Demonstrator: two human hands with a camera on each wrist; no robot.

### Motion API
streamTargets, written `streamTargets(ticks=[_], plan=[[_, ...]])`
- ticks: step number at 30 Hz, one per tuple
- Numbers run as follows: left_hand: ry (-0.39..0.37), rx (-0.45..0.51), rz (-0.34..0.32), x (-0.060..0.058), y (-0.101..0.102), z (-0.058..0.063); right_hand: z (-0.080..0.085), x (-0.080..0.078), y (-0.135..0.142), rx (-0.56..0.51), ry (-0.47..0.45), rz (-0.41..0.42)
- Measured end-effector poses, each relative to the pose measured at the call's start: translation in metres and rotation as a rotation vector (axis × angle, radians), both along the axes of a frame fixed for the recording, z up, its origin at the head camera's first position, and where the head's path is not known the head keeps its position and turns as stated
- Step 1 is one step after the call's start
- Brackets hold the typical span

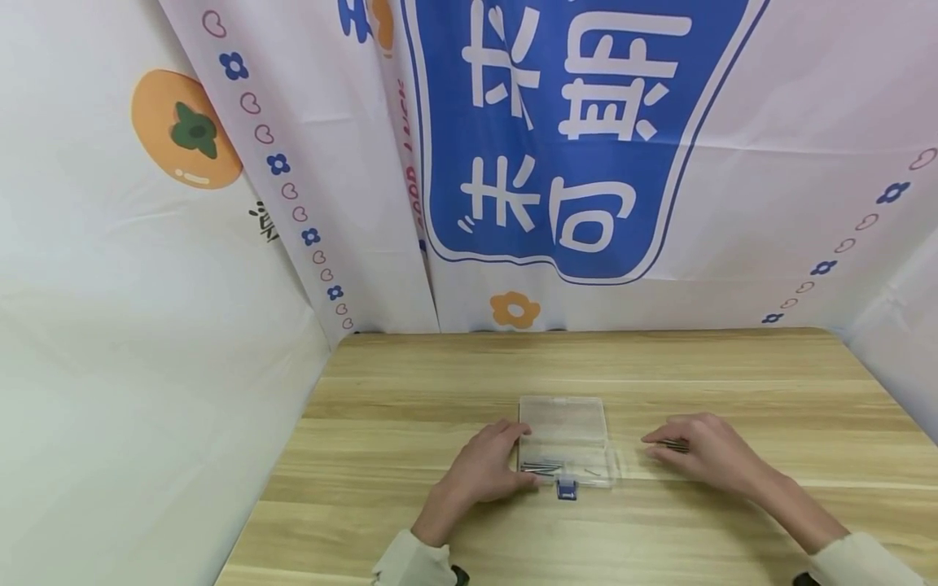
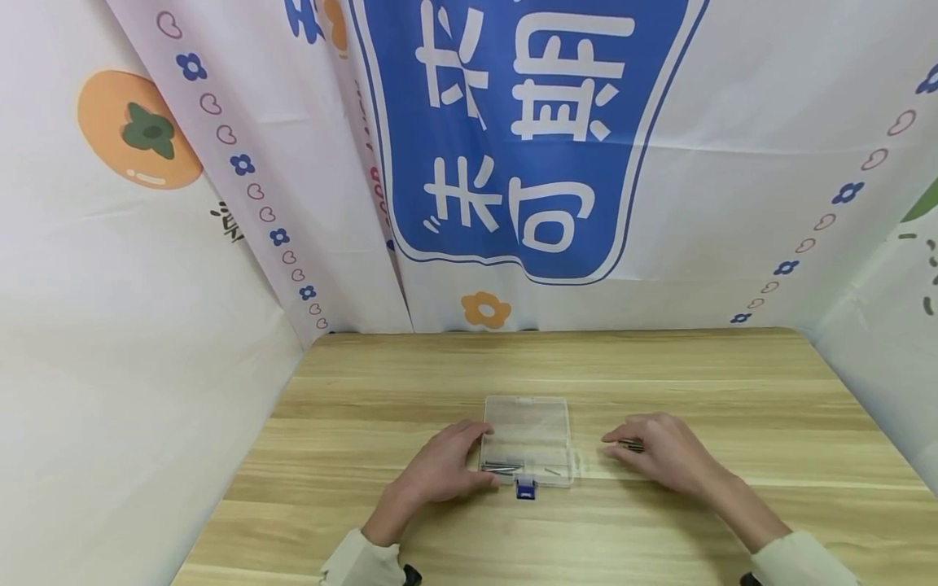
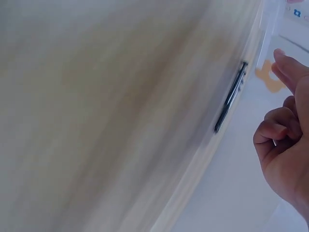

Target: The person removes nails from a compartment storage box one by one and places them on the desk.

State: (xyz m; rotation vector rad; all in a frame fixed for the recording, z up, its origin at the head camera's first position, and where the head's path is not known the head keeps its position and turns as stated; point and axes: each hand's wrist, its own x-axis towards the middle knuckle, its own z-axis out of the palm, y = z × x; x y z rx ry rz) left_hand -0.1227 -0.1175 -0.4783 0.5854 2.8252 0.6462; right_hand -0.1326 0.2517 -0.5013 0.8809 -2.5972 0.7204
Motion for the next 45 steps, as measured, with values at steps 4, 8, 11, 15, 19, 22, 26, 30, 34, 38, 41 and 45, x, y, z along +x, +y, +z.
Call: streamTargets(ticks=[4, 8, 11, 15, 19, 22, 26, 30, 34, 38, 41, 45], plan=[[0.005, -0.001, -0.003, -0.001, 0.0, 0.0, -0.001, -0.006, -0.015, -0.057, -0.023, 0.032], [0.016, -0.002, -0.007, -0.001, 0.0, 0.001, -0.002, -0.011, -0.029, -0.107, -0.072, 0.074], [0.028, -0.005, -0.01, -0.001, 0.0, 0.002, -0.003, -0.014, -0.038, -0.13, -0.101, 0.113], [0.037, -0.01, -0.011, -0.001, 0.0, 0.003, -0.002, -0.017, -0.047, -0.135, -0.117, 0.143], [0.031, -0.01, -0.007, 0.0, 0.0, 0.004, -0.002, -0.019, -0.053, -0.129, -0.147, 0.132], [0.017, -0.007, -0.001, 0.0, 0.0, 0.004, -0.001, -0.021, -0.057, -0.119, -0.2, 0.114], [0.015, -0.007, 0.002, -0.001, 0.0, 0.002, -0.001, -0.023, -0.063, -0.098, -0.283, 0.107], [0.026, -0.015, 0.0, -0.001, 0.0, 0.001, -0.001, -0.026, -0.07, -0.08, -0.342, 0.129], [0.023, -0.013, 0.002, 0.0, 0.0, 0.0, -0.001, -0.029, -0.076, -0.064, -0.353, 0.161], [0.018, -0.009, 0.005, 0.0, 0.0, 0.0, 0.0, -0.033, -0.084, -0.038, -0.344, 0.182], [0.022, -0.013, 0.006, 0.0, 0.001, 0.001, 0.002, -0.036, -0.09, -0.013, -0.332, 0.183], [0.02, -0.016, 0.006, 0.0, 0.0, 0.001, 0.004, -0.036, -0.096, 0.018, -0.286, 0.179]])
